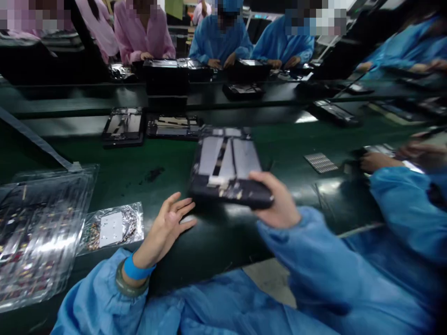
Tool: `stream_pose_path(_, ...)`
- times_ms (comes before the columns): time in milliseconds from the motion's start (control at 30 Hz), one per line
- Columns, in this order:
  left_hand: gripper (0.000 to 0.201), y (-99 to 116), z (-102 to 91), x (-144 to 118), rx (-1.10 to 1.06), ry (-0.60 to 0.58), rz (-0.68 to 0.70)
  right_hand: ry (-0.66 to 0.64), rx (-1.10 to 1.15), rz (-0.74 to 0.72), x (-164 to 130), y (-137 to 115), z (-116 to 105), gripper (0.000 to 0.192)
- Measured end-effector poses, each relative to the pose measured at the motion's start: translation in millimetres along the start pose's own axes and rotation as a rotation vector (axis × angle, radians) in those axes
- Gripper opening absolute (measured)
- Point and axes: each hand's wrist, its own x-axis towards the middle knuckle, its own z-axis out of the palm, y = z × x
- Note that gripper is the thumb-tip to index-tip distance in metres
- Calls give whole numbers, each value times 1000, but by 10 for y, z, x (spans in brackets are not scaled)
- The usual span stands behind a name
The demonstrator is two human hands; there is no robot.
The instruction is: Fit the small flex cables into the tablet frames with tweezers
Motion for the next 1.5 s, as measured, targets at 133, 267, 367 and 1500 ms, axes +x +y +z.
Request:
stream_pose_path(133,67,4,38,-66,68,376,41,-216,116,243,-678,301,226,34)
stream_pose_path(267,51,226,-326,-164,176,454,43,151,20,-26,-581,579,-91,28)
stream_pose_path(367,45,368,-617,-218,249,398,-100,318,81,-65,-331,726,-404,28)
stream_pose_path(1500,18,-414,765,1660,1498,-236,311,173,-101,-176,401,1039,-283,25)
